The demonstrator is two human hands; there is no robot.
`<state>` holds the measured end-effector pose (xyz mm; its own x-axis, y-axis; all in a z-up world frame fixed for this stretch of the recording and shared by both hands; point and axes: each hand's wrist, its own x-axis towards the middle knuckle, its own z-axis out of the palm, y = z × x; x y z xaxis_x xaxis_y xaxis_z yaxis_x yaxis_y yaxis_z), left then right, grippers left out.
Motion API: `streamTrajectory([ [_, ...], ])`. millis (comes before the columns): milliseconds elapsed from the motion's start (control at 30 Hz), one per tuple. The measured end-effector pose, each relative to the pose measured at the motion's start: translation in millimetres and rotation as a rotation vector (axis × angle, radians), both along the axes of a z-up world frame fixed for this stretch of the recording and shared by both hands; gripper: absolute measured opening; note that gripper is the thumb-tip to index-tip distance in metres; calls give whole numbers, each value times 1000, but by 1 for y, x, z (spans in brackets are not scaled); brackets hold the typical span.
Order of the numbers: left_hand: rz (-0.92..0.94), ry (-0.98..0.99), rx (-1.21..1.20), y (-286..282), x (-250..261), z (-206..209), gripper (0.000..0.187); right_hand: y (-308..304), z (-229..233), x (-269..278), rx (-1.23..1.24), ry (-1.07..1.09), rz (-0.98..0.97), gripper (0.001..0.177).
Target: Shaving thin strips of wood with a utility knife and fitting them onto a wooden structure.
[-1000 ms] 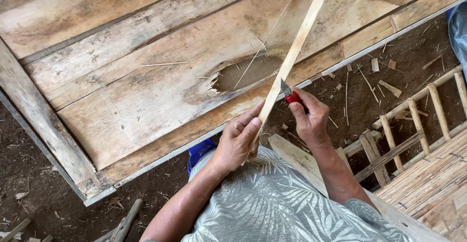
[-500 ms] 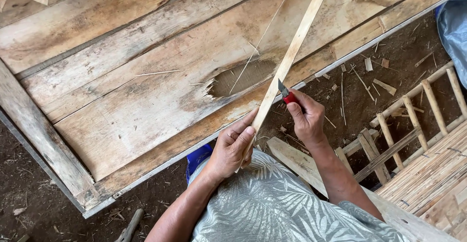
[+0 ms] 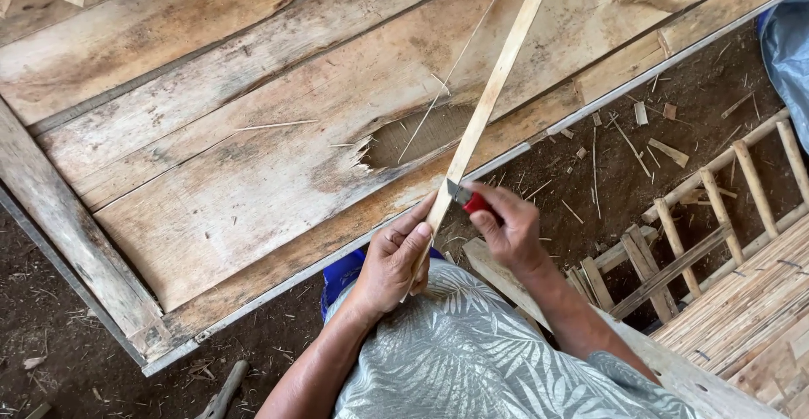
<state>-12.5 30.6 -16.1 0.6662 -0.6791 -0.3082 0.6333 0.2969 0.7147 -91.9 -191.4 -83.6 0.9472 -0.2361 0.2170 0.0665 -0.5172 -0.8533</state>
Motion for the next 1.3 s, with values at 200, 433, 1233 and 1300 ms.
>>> streamTrajectory([
  [200, -34, -9, -12, 5, -6, 3, 47, -22, 9, 12, 26, -20, -112, 42],
  [433, -74, -34, -3, 10, -11, -2, 48, -53, -21, 5, 36, -24, -179, 38],
  [1233, -252, 215, -2, 39, -5, -3, 59, -77, 21, 41, -64, 4, -260, 47],
  [1300, -269, 235, 8, 41, -3, -4, 59, -79, 17, 42, -20, -12, -256, 44],
])
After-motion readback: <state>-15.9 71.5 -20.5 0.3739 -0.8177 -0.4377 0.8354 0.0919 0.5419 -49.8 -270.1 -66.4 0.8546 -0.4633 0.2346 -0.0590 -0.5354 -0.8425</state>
